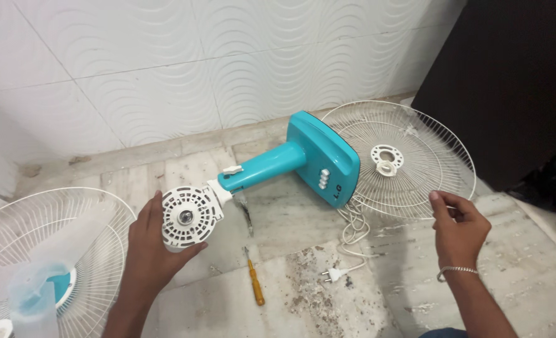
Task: The person disassembles a teal LG fan by removing the front grill, fan blades, and motor housing using a screwdriver. They then reassemble the fan components in reverse order.
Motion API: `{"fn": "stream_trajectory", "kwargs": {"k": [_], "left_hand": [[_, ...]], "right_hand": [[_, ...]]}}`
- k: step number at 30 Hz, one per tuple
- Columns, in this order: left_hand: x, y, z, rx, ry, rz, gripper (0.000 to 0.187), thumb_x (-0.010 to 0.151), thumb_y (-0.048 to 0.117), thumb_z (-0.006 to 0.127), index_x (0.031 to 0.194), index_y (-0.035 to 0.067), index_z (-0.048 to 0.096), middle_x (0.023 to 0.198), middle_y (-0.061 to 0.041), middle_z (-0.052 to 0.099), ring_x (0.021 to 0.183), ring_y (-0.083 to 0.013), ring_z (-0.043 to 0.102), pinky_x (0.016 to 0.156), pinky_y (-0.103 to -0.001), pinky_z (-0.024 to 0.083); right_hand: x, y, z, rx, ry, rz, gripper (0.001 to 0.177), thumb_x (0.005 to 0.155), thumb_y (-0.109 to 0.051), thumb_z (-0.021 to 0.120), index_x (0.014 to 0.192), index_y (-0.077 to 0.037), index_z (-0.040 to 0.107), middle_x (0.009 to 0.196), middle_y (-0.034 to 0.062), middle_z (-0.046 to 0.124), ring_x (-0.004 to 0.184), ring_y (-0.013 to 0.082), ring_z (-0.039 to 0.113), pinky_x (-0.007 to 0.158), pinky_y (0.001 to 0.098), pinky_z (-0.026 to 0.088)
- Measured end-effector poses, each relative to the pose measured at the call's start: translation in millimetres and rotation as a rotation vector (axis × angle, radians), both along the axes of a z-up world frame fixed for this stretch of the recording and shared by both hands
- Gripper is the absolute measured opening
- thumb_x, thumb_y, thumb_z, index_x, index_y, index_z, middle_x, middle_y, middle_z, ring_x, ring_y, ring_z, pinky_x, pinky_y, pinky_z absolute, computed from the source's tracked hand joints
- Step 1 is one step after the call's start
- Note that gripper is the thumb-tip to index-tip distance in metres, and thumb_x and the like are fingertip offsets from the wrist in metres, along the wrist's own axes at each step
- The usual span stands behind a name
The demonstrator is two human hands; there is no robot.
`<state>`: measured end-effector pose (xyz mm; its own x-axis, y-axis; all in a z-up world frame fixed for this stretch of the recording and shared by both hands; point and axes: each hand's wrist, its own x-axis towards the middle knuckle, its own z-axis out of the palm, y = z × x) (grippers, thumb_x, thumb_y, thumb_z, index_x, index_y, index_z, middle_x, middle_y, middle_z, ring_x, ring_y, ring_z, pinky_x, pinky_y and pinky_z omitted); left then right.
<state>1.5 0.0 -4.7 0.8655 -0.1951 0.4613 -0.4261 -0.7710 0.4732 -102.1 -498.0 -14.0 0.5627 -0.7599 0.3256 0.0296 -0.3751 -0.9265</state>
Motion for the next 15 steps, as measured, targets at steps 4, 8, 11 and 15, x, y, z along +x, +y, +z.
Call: {"fn": "stream_trajectory", "kwargs": {"k": [4,8,11,15], "left_hand": [[1,-3,-3,-0.009,0.001,0.002,0.129,0.055,0.040,0.095,0.155,-0.003,0.026,0.145,-0.027,0.045,0.126,-0.0447,0.049,0.105,-0.053,0.042],[-3,-5,-3,-0.030,0.006,-0.036,0.136,0.054,0.040,0.096,0.155,-0.007,0.018,0.150,-0.033,0.034,0.136,-0.0498,0.039,0.110,-0.052,0.037],[-4,-8,-2,-0.047,0.052,-0.020,0.137,0.053,0.038,0.097,0.154,-0.007,0.017,0.152,-0.033,0.031,0.139,-0.0485,0.037,0.111,-0.050,0.037],[-4,-8,-3,-0.070,0.003,-0.052,0.127,0.060,0.028,0.095,0.154,-0.009,0.019,0.152,-0.032,0.033,0.139,-0.0475,0.040,0.111,-0.048,0.042]], "right_hand": [[9,43,9,-0.016,-0.008,0.106,0.016,0.097,-0.013,0.078,0.108,-0.002,0.076,0.090,0.0031,0.071,0.070,0.0058,0.058,0.058,0.0205,0.046],[19,81,4,-0.043,0.020,0.244,0.014,0.093,-0.013,0.077,0.103,-0.003,0.077,0.095,0.0017,0.071,0.074,0.0059,0.062,0.059,0.0215,0.048],[24,103,-3,-0.093,0.064,0.357,0.015,0.092,-0.014,0.077,0.102,-0.003,0.078,0.096,0.0024,0.069,0.076,0.0072,0.064,0.062,0.0225,0.050],[30,125,-14,-0.148,0.197,0.473,0.015,0.089,-0.016,0.078,0.097,-0.003,0.080,0.094,0.0039,0.069,0.074,0.0109,0.065,0.062,0.0247,0.053]]}}
